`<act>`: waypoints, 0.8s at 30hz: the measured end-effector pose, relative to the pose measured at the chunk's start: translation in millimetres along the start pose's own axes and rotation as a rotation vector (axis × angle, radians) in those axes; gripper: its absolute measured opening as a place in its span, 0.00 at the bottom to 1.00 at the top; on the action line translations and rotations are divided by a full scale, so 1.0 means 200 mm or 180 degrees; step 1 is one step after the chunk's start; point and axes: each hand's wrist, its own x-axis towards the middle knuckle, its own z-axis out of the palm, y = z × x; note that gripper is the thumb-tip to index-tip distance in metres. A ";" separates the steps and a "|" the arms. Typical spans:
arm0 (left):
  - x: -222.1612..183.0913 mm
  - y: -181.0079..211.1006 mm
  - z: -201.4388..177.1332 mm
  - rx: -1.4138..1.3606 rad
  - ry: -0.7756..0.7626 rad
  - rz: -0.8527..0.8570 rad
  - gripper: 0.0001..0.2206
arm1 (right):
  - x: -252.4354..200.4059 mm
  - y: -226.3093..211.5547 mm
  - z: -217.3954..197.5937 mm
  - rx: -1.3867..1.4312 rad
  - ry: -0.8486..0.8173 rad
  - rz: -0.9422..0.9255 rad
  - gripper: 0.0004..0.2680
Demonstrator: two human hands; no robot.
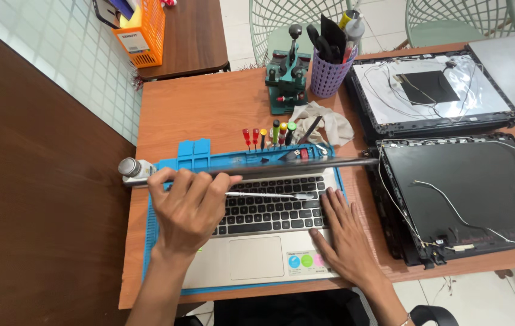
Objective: The person opens the laptop lid, uses a thin tool to pry around the edges of the keyboard bezel to separate it from the base, and then lifts the bezel slightly while continuing to pry along the side.
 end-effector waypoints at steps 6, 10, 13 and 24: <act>0.01 -0.03 0.09 0.0137 0.0086 -0.0161 0.11 | 0.12 -0.05 -0.04 0.0215 -0.0050 0.0439 0.28; 0.04 -0.08 0.13 0.0020 0.0126 -0.0177 0.11 | 0.19 -0.05 -0.03 0.0029 0.0065 0.0061 0.29; 0.05 -0.09 0.14 -0.0024 0.0116 -0.0192 0.12 | 0.19 -0.03 -0.01 -0.0103 0.0072 -0.0088 0.29; 0.19 -0.22 0.29 -0.0071 0.0098 -0.0249 0.10 | 0.18 -0.01 0.01 -0.0073 0.0010 -0.0084 0.29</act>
